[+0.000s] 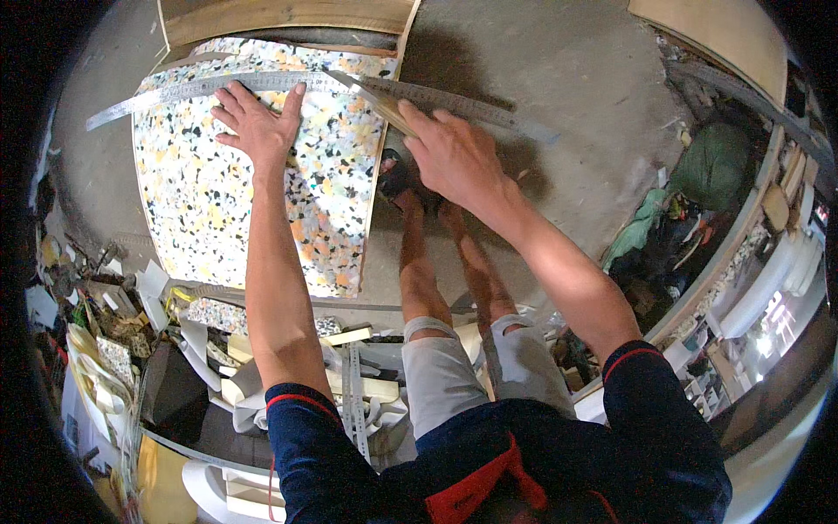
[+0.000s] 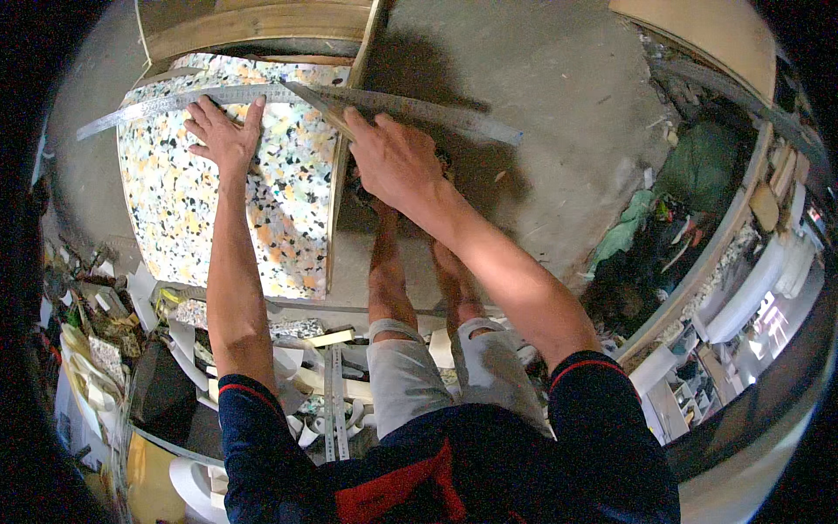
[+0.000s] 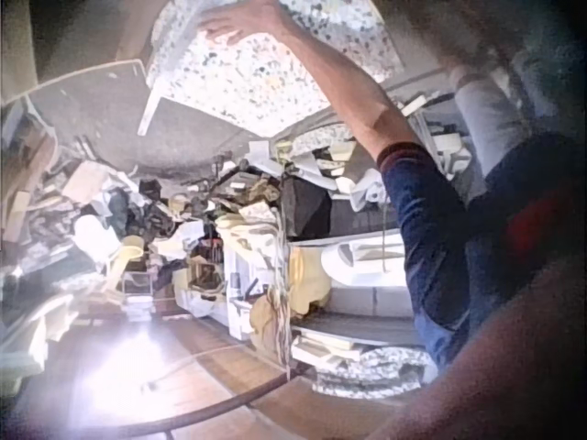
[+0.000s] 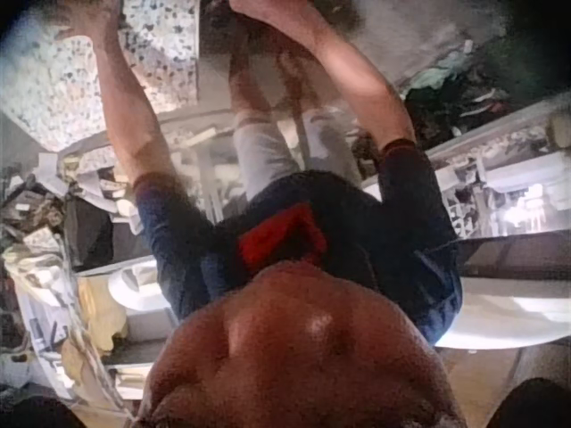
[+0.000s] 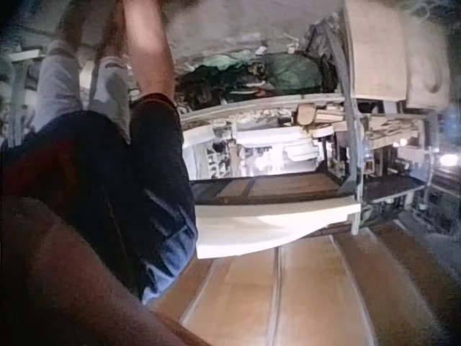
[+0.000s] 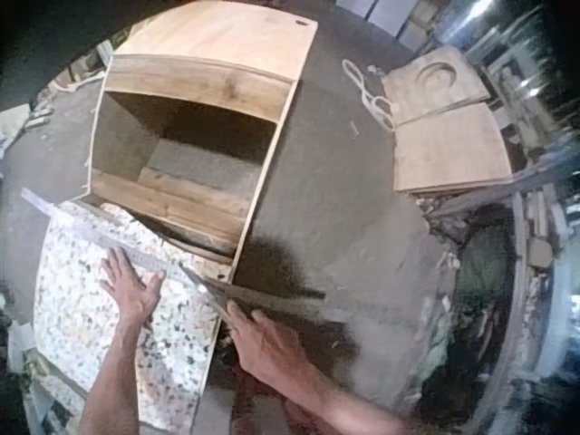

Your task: The person uses a hand saw and a metal ruler to shave the edges of a speckled board and a plain wooden board in a workshop. They then move the boards and unroll a large white sheet on the floor.

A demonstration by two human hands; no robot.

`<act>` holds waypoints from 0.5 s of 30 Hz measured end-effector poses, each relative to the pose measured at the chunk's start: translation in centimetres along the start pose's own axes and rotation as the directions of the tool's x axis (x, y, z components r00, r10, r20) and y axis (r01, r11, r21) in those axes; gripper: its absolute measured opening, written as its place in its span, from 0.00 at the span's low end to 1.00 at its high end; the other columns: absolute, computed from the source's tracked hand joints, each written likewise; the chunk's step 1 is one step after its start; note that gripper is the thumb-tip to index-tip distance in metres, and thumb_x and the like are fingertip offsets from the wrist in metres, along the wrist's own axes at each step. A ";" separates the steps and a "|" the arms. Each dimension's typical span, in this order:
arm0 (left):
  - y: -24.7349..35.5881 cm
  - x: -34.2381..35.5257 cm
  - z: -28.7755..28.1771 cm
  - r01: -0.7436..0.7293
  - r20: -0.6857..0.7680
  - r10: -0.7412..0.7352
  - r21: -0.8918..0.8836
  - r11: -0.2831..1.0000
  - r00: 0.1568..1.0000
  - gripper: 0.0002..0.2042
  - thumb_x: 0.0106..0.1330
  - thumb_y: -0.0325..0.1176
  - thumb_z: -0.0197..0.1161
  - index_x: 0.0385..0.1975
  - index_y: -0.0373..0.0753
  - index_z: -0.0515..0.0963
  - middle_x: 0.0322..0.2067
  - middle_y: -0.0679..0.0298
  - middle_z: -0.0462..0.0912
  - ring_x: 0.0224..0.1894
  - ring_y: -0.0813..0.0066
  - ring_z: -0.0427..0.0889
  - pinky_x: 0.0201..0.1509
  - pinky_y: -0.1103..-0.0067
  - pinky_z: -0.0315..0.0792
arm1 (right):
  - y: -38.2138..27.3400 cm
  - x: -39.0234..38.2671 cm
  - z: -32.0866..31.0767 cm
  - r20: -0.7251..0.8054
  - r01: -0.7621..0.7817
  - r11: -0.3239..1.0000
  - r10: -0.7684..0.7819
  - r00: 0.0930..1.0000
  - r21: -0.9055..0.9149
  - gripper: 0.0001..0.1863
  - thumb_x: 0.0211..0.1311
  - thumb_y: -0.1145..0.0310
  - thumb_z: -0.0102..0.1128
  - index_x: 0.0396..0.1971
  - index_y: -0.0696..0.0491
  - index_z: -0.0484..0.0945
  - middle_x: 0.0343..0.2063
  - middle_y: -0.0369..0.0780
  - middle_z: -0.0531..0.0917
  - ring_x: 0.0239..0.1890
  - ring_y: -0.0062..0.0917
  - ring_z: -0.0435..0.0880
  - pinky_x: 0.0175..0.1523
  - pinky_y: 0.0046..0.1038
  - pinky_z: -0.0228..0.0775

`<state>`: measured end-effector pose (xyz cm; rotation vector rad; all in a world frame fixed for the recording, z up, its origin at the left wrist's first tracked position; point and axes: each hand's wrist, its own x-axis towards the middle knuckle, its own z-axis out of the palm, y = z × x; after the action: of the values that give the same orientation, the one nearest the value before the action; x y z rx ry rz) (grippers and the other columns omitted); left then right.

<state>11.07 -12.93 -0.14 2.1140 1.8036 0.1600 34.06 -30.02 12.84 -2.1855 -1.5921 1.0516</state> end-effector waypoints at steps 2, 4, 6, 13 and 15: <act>0.0 0.0 -0.1 -0.012 -0.013 0.012 -0.002 1.000 1.000 0.62 0.54 0.76 0.59 0.74 0.28 0.45 0.74 0.36 0.38 0.76 0.33 0.29 0.69 0.34 0.27 | -0.4 2.4 1.6 -0.037 -0.008 1.000 0.009 0.999 0.010 0.25 0.65 0.65 0.60 0.62 0.52 0.72 0.34 0.52 0.82 0.36 0.51 0.84 0.40 0.47 0.78; 0.1 0.0 -0.2 -0.017 -0.008 0.017 -0.009 1.000 1.000 0.62 0.54 0.76 0.59 0.74 0.28 0.45 0.74 0.36 0.38 0.76 0.33 0.29 0.69 0.34 0.27 | -0.5 3.0 2.2 -0.026 -0.029 1.000 0.029 0.999 0.008 0.25 0.65 0.65 0.59 0.62 0.52 0.71 0.35 0.52 0.82 0.37 0.51 0.84 0.41 0.47 0.77; 0.1 -0.1 -0.2 -0.025 -0.008 0.025 -0.013 1.000 1.000 0.62 0.54 0.76 0.59 0.74 0.28 0.45 0.74 0.36 0.38 0.76 0.33 0.29 0.69 0.34 0.27 | -0.3 2.3 1.8 -0.021 -0.041 0.999 0.041 0.999 0.013 0.25 0.65 0.65 0.59 0.62 0.52 0.71 0.35 0.52 0.82 0.37 0.51 0.84 0.41 0.47 0.78; 0.1 0.0 -0.1 -0.018 -0.020 0.018 0.011 1.000 1.000 0.62 0.53 0.77 0.57 0.74 0.28 0.45 0.75 0.37 0.38 0.76 0.33 0.30 0.70 0.35 0.28 | 1.3 -2.0 -0.6 0.014 -0.105 0.994 0.105 0.994 -0.012 0.25 0.65 0.65 0.59 0.62 0.52 0.72 0.37 0.52 0.83 0.39 0.50 0.84 0.43 0.46 0.78; 0.1 0.0 0.0 -0.021 -0.022 0.022 0.017 1.000 1.000 0.63 0.53 0.78 0.57 0.74 0.28 0.45 0.75 0.37 0.38 0.76 0.33 0.30 0.70 0.35 0.28 | 1.0 -0.9 0.2 -0.002 -0.092 0.996 0.092 0.996 0.008 0.26 0.65 0.65 0.59 0.63 0.51 0.71 0.37 0.52 0.83 0.39 0.50 0.84 0.44 0.46 0.78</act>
<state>11.12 -12.89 -0.08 2.1518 1.8011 0.1745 34.53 -31.22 12.45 -2.2729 -1.4964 1.0781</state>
